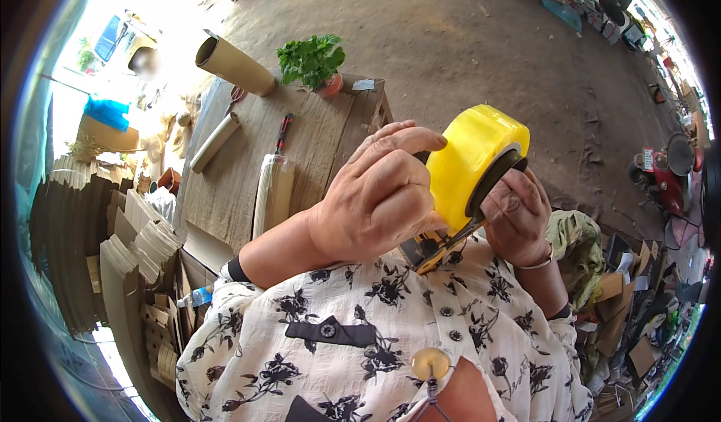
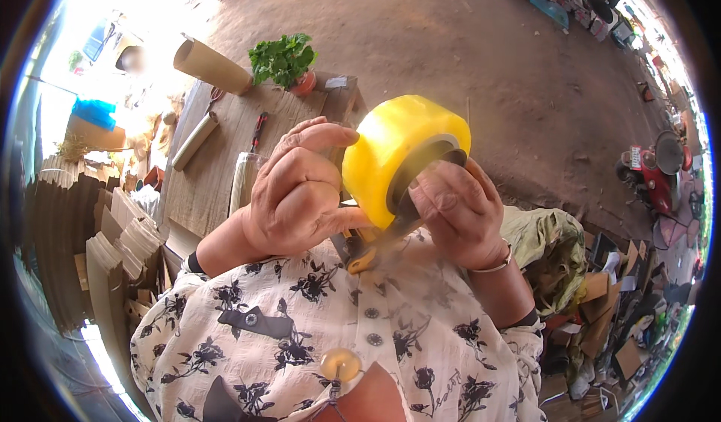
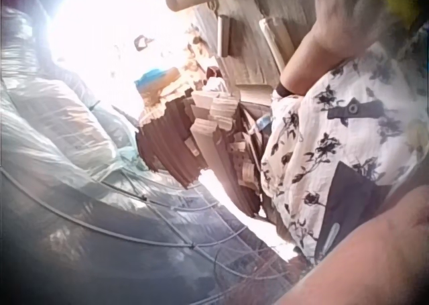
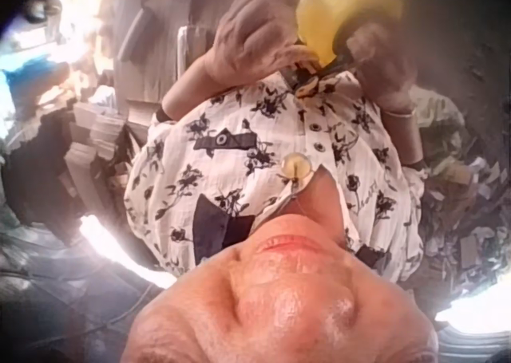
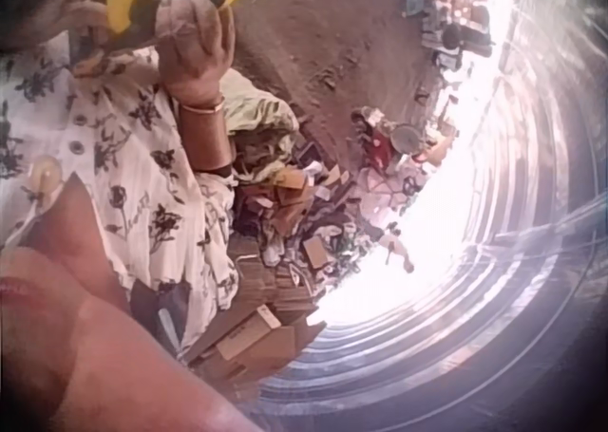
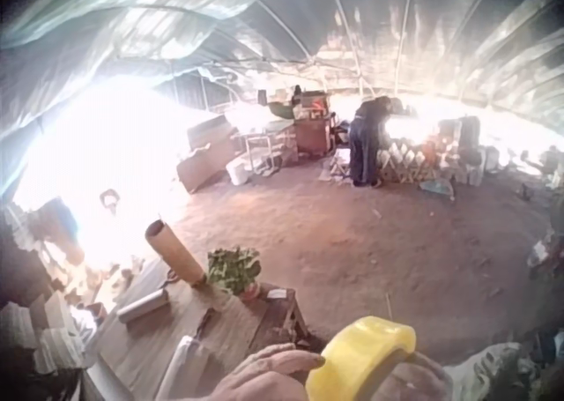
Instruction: The person wraps a cylindrical cardboard tube with clear plastic film and secures it with yellow packing tape. They roll the film around the tube, smooth it, and apply tape to seal the edges. The wrapped cylinder is placed on a wooden workbench.
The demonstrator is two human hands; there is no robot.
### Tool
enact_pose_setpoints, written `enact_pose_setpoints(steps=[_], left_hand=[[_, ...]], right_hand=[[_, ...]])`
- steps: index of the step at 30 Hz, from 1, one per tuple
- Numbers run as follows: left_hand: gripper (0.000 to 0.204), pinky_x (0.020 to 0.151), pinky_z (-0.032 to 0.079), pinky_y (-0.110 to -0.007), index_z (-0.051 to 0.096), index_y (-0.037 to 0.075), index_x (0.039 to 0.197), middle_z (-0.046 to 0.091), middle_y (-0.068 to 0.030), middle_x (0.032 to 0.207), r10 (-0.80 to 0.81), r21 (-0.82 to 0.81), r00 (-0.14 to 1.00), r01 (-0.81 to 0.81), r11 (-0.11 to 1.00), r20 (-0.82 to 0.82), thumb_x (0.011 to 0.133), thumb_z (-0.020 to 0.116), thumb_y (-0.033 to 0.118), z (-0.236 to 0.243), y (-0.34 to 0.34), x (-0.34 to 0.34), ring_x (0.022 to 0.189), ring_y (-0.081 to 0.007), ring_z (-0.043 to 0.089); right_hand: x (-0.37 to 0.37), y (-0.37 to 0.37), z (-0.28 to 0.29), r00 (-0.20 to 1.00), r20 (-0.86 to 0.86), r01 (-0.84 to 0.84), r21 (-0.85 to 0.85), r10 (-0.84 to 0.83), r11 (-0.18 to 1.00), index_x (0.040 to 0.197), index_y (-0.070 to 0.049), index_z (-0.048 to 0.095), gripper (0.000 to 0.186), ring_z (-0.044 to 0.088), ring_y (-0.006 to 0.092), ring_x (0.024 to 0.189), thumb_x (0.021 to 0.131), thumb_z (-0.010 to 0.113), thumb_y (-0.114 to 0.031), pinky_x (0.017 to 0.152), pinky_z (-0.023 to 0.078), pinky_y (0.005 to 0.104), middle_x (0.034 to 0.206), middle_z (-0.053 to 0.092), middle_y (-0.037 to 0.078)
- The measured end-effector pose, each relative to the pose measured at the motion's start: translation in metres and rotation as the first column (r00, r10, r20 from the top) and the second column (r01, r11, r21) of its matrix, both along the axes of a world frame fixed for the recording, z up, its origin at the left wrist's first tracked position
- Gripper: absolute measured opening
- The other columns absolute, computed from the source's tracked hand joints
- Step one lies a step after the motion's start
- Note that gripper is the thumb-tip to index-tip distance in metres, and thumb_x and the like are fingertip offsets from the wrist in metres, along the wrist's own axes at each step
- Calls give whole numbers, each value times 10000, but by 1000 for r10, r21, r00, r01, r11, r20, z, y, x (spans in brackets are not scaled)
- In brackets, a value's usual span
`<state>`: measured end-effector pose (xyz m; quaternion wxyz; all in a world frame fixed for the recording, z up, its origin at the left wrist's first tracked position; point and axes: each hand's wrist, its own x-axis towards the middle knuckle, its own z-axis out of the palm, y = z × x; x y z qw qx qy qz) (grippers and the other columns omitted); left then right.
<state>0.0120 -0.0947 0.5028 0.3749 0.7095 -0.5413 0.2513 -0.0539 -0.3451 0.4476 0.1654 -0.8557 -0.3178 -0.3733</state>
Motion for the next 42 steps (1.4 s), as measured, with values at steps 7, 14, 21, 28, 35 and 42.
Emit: enact_pose_setpoints(steps=[7,14,21,28,35,42], left_hand=[[373,789,555,-409,517,87,771,481,-80,857,61,60,989,-54,997,-131,660,846,222,10,1,-3,957,-321,653],[368,872,528,-457,547,112,846,526,-54,884,63,-1,997,-63,998,41,695,845,266,1,3,0,926,-283,639],[387,984,518,-530,539,86,828,528,-85,928,29,-5,997,-30,1000,-72,682,869,225,3,3,-2,1035,-337,654],[326,776,563,-424,611,54,917,599,-89,887,-148,-125,981,132,983,-127,794,877,198,-13,9,-3,817,-285,640],[355,723,617,-314,726,-12,1106,740,-152,1064,64,-151,899,-142,978,-433,809,871,117,-5,14,7,844,-212,758],[220,633,582,-310,742,26,987,741,-120,887,206,-53,943,-227,972,-263,792,844,31,3,13,8,756,-238,739]], right_hand=[[-2,-2,3,1000,-17,-14,-50,13,999,982,-67,743,205,676,270,1103,777,746,-52,934,613,481,1063,712,60],[2,-3,4,1000,10,-10,-37,10,999,980,-67,742,215,676,271,1108,766,742,-58,935,613,474,1069,723,61],[3,-1,3,999,23,-24,-37,25,999,989,-67,747,226,681,265,1105,763,745,-61,948,613,474,1075,723,50],[2,1,8,999,29,-14,-6,14,1000,974,-63,754,211,683,265,1105,763,741,-54,932,609,472,1079,720,50],[2,2,8,1000,13,-18,-56,18,998,968,-60,765,214,689,259,1093,755,750,-44,934,608,470,1064,720,50],[2,3,14,999,5,-40,-55,40,998,942,-49,756,184,696,254,1085,759,745,-34,954,609,472,1047,721,52]])
